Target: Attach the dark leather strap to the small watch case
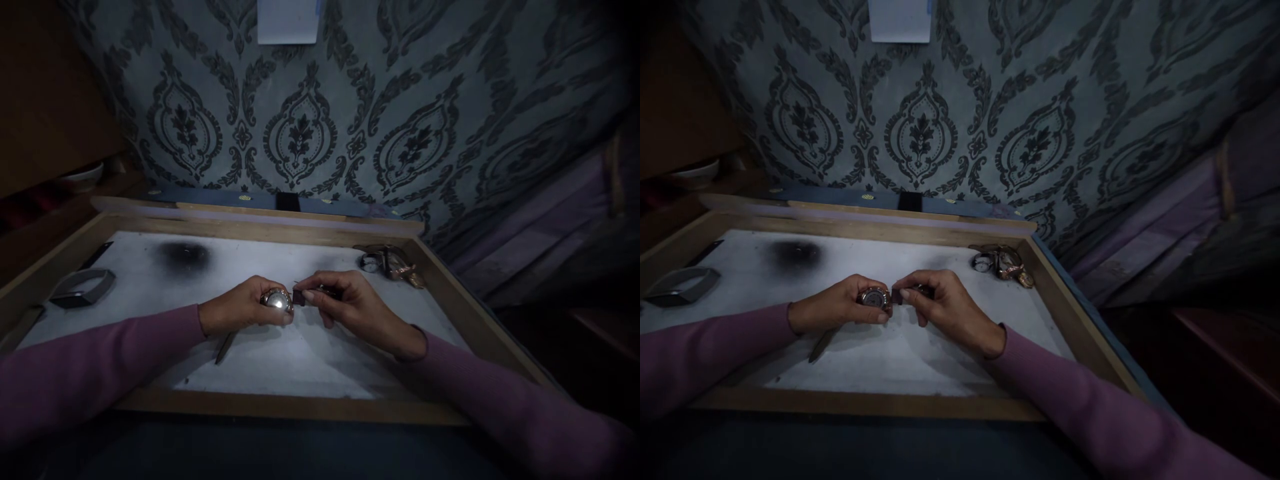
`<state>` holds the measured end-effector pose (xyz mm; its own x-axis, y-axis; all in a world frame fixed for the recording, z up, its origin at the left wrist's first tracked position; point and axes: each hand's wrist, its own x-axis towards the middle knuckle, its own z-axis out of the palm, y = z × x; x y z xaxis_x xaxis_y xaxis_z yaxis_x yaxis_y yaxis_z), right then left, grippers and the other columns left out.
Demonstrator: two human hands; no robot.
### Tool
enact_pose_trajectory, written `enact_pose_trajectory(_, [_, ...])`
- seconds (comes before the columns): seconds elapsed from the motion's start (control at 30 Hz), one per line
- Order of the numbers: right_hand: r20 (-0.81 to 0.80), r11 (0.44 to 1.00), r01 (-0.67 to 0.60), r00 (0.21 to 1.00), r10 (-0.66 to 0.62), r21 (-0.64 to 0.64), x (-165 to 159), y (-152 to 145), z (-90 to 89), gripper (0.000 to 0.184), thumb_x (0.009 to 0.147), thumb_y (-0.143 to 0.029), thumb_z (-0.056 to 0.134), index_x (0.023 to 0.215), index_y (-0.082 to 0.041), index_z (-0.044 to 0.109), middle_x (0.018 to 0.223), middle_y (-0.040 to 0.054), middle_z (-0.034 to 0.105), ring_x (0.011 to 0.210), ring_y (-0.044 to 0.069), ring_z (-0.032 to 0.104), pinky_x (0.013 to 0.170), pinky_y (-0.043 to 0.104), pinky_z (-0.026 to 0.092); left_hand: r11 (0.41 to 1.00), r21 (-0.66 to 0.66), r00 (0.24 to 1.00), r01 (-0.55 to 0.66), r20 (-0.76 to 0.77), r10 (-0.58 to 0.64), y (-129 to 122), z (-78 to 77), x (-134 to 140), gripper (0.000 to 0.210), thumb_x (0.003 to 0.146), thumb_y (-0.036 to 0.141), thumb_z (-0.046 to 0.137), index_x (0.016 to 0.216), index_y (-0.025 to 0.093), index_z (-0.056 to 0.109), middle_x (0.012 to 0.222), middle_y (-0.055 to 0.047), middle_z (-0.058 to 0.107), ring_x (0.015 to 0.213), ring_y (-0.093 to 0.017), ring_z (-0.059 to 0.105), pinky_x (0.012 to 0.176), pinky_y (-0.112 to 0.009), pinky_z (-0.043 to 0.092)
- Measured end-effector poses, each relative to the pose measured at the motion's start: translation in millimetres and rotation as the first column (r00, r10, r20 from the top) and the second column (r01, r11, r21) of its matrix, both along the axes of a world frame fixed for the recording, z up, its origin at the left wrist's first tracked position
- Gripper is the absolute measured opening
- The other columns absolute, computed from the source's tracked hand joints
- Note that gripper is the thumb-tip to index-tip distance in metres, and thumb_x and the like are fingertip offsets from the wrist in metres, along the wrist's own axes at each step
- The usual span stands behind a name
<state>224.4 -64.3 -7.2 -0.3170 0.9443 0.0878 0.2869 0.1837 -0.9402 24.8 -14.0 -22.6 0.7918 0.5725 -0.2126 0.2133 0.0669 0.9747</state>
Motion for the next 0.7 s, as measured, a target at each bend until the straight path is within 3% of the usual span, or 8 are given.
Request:
enact_pose_trajectory(0.43, [0.01,1.0,-0.008,1.0,0.008,0.027,-0.3,-1.6,0.7,0.021,0.085,-0.029,0.061,0.092,-0.012,0.071,0.056,-0.0022,0.056,0.042,0.006,0.047,0.043,0.019,0.037,1.0,0.022,0.999,0.015,0.03,-0.016,-1.2,-4.0,1.6,0.016,0.068,0.026,0.066,0.074,0.013,0.06,0.062,0.004,0.051,0.058,-0.008,0.041,0.059,-0.023,0.033])
enact_pose_trajectory(0.7, [0.022,0.998,-0.013,1.0,0.011,0.065,-0.4,-1.7,0.3,0.02,0.086,-0.027,0.06,0.092,-0.011,0.071,0.06,-0.0007,0.058,0.043,0.006,0.048,0.044,0.019,0.039,0.999,0.048,1.0,-0.007,0.029,0.005,-1.5,-3.6,1.2,0.016,0.069,0.026,0.066,0.07,0.013,0.058,0.055,0.007,0.041,0.053,-0.007,0.032,0.053,-0.022,0.026])
